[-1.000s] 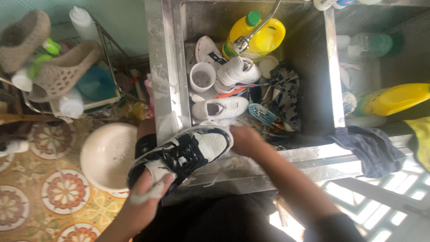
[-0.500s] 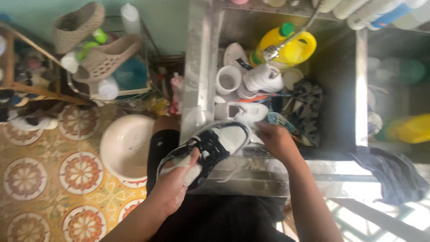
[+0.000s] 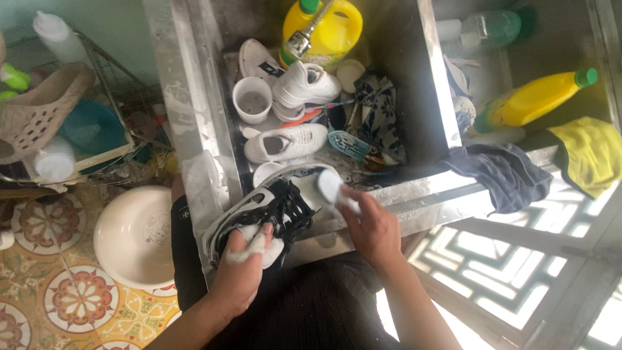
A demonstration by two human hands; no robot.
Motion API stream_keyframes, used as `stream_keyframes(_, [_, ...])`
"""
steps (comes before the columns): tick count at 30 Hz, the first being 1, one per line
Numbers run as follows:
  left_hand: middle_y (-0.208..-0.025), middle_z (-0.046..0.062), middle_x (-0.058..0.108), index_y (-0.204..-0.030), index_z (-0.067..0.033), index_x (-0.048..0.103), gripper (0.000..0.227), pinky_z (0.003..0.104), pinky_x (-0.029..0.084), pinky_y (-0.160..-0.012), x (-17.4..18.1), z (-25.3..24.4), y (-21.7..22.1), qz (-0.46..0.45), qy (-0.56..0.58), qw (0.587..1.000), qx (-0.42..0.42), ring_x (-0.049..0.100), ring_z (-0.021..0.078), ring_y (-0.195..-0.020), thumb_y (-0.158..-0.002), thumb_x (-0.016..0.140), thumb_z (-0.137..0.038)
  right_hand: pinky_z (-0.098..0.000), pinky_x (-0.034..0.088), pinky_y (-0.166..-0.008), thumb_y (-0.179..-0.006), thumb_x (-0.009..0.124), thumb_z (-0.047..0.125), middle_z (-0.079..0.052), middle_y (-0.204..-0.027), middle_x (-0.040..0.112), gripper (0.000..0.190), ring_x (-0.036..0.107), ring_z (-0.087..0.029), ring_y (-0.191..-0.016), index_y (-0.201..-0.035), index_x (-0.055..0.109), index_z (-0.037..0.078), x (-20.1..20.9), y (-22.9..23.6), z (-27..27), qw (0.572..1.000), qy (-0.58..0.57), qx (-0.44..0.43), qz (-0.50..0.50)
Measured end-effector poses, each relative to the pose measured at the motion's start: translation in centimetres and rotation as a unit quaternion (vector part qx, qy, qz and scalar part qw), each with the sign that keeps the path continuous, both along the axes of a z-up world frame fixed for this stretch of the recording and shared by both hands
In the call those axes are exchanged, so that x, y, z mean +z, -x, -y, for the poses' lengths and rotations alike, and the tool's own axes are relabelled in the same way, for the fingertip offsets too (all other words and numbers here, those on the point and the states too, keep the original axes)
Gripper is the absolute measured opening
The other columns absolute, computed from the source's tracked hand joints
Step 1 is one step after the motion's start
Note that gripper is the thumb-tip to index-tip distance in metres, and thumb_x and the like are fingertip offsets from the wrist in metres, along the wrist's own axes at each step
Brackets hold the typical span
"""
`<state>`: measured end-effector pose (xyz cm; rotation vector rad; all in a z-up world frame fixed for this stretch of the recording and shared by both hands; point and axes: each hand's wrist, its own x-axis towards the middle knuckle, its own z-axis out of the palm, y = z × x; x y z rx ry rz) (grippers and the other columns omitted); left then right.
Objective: The person scrubs a black and white sneaker with a brush and soap in a sink, then rinses it under running water. The person then picks up a white sneaker and begins scrubbing its sole with a brush.
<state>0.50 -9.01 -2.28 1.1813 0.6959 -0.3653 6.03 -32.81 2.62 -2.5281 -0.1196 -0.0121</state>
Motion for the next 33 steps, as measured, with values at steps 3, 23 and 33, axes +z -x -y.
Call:
stream_keyframes(3, [-0.101, 0.009, 0.068, -0.110, 0.0027, 0.062, 0.026, 0.028, 0.052, -0.084, 0.1, -0.1, 0.2, -0.026, 0.016, 0.999, -0.014, 0.063, 0.0143, -0.089, -0.099, 0.063, -0.020, -0.0343, 0.058, -0.053, -0.094, 0.073, 0.030, -0.008, -0.100, 0.079, 0.029, 0.076, -0.021, -0.068, -0.120, 0.069, 0.018, 1.1, 0.0, -1.9, 1.000, 0.022, -0.017, -0.007])
stream_keyframes(23, [-0.109, 0.010, 0.065, -0.111, 0.0030, 0.059, 0.021, 0.031, 0.054, -0.090, 0.3, -0.6, -0.5, -0.036, 0.070, 0.997, 0.022, 0.063, 0.0156, -0.100, -0.097, 0.064, -0.013, -0.0322, 0.058, -0.049, -0.089, 0.077, 0.028, -0.009, -0.096, 0.082, 0.030, 0.076, -0.016, -0.062, -0.118, 0.072, 0.021, -0.4, 2.2, -0.5, 0.995, -0.091, 0.018, -0.026])
stream_keyframes(33, [-0.117, 0.007, 0.066, -0.119, -0.0012, 0.060, 0.025, 0.032, 0.054, -0.095, 0.9, -1.1, -1.6, -0.065, 0.054, 0.996, 0.008, 0.065, 0.0144, -0.111, -0.095, 0.061, -0.009, -0.0302, 0.062, -0.057, -0.094, 0.067, 0.030, -0.009, -0.098, 0.082, 0.032, 0.078, -0.018, -0.066, -0.124, 0.069, 0.019, 0.5, 2.9, -0.8, 0.987, -0.095, -0.027, -0.128])
